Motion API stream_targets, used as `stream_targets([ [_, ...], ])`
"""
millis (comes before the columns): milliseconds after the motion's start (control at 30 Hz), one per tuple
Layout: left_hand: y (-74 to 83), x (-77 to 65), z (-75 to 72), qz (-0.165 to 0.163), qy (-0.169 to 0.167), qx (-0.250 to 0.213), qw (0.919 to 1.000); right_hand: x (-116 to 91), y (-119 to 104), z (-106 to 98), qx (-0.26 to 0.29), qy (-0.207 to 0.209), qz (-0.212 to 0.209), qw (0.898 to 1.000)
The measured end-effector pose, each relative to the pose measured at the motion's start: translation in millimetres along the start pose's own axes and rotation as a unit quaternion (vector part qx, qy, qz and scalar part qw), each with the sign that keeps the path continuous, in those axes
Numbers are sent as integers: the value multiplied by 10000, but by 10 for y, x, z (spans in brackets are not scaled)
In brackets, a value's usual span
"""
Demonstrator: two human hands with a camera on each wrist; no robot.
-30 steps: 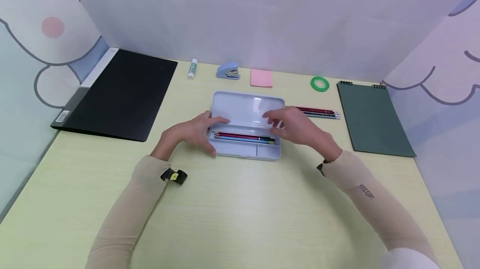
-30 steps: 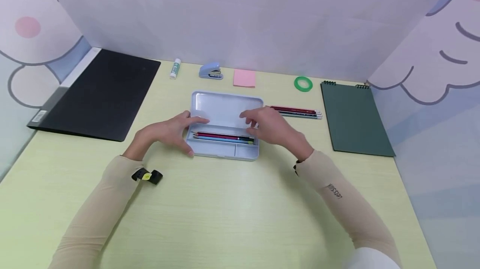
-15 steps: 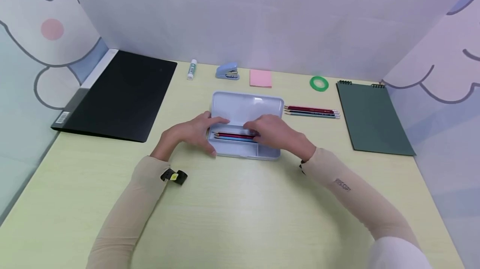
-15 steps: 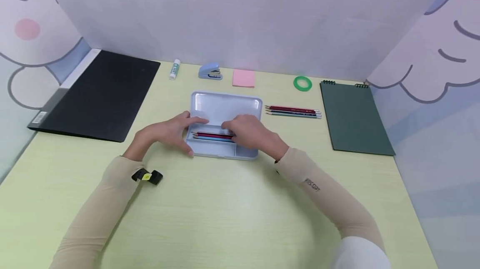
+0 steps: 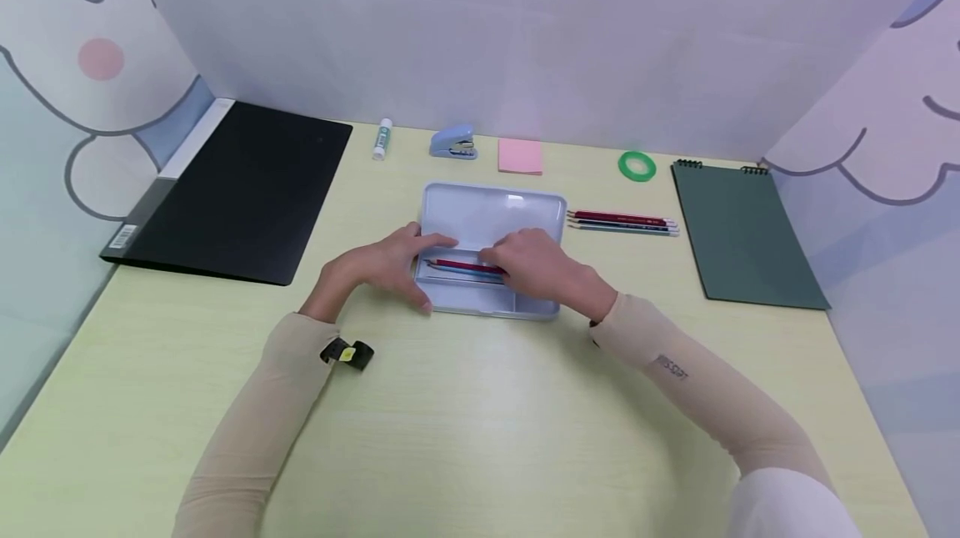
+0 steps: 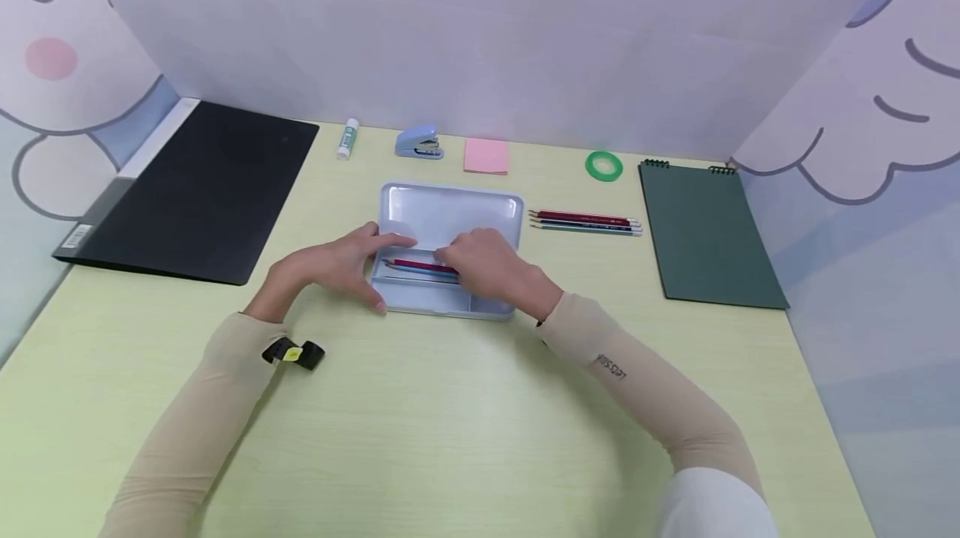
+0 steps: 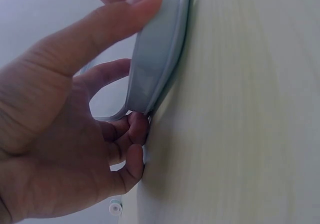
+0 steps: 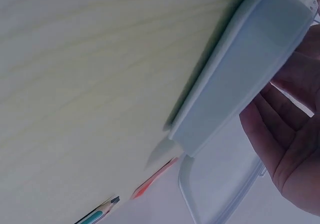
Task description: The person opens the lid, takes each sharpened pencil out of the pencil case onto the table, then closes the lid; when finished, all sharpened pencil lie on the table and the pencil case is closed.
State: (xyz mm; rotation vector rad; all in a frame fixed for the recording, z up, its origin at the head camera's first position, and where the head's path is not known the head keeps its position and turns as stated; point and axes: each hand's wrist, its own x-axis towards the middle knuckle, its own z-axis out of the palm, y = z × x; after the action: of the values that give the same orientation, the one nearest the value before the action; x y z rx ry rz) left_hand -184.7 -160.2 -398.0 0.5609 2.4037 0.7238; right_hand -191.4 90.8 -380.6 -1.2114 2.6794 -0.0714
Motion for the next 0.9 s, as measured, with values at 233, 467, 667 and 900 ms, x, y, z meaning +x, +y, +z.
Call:
stream_targets([
  [233, 9, -7, -2, -36, 1, 21, 10000, 23, 20, -7, 172, -150, -274, 9994],
  [467, -6, -5, -1, -1, 27, 45, 10000, 33, 64, -21, 682, -290, -342, 9967],
  [667, -11, -3, -1, 41, 52, 30, 10000, 41, 108, -22, 934, -392, -294, 9944],
  [900, 4, -5, 5, 52, 32, -15, 10000, 36, 121, -37, 922, -424, -340, 9943],
])
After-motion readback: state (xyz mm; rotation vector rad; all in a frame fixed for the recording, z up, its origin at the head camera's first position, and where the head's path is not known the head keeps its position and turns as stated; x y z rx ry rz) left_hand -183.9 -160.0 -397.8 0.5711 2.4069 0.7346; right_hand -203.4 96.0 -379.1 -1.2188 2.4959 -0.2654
